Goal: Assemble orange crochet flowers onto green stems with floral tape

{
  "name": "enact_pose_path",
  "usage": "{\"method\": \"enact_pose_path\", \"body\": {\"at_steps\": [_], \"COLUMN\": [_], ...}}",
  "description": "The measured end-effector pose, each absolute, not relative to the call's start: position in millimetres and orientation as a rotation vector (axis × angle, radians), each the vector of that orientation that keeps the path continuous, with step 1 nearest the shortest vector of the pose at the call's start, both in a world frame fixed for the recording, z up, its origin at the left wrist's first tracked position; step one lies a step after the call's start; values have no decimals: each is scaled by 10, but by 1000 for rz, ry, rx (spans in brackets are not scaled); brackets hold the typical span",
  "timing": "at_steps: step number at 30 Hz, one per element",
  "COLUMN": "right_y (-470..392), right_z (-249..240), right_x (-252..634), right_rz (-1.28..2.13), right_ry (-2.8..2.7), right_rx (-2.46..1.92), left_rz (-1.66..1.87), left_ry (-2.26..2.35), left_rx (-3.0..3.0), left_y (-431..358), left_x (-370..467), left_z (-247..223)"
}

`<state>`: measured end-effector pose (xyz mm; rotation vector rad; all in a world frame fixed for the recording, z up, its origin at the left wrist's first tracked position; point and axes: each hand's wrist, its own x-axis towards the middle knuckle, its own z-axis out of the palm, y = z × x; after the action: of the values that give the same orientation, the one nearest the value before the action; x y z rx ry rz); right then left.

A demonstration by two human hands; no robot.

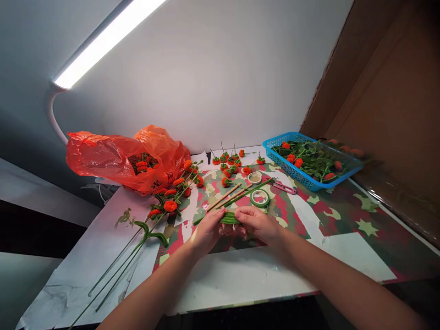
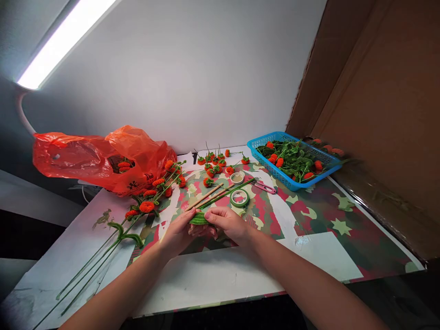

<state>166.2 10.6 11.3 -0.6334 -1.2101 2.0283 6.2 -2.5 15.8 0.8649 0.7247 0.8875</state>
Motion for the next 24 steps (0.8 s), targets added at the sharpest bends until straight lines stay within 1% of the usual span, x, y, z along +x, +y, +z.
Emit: {"method": "enact_pose_path", "body": {"at_steps": [6,10,17,24], "right_y": [78,85,97,89], "right_z": [90,83,110,138], "right_x": [1664,1655,1661,1687], "right_rz": [2190,2157,2096,2218], "right_ry": [-1281,-1348,-1276,-1270], "right_rx": [-627,-656,-624,-574], "left_rz": [665,689,765,772], "left_ry": [796,828,640,621], "left_rx": [1046,962,872,877], "left_y": [-69,-53,-28,-26], "left_x": [67,60,51,89], "left_z": [172,137,172,114]}}
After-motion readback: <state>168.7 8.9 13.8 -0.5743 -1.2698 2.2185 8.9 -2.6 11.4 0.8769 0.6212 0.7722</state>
